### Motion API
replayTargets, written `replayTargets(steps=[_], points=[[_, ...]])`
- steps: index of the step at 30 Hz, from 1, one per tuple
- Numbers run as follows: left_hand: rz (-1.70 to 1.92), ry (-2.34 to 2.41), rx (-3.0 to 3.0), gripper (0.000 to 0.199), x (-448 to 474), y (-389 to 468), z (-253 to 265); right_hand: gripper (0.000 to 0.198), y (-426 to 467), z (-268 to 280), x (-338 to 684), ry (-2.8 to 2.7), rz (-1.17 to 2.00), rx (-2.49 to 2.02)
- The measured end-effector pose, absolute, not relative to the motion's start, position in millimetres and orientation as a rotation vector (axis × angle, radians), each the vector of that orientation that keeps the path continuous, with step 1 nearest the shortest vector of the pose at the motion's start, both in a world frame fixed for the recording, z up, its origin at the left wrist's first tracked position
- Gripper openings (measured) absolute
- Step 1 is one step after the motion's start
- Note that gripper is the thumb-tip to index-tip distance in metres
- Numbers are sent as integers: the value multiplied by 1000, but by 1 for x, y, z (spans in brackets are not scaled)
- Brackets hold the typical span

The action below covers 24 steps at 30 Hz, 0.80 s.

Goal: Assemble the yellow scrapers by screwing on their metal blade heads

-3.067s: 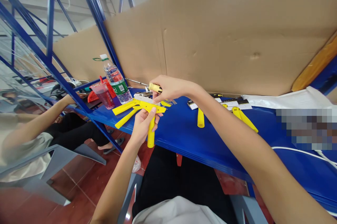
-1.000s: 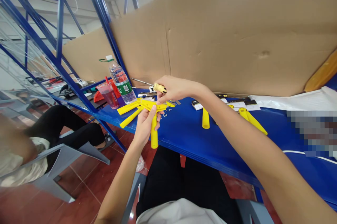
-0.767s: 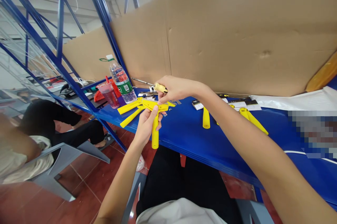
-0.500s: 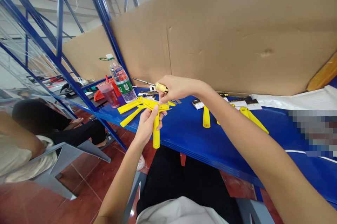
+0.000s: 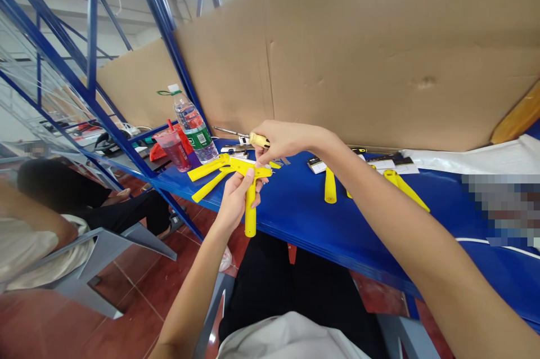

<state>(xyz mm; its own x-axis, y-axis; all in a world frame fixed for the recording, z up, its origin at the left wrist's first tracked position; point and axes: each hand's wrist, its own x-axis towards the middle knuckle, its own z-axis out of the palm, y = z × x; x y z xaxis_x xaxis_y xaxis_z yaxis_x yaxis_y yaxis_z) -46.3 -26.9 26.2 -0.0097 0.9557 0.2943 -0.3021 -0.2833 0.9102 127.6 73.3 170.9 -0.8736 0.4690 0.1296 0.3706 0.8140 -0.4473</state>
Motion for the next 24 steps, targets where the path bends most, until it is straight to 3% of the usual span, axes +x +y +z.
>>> replayTargets(steps=[24], points=[[1545, 814, 1220, 47, -45, -29, 29, 21, 77, 168, 129, -2767, 772, -591]])
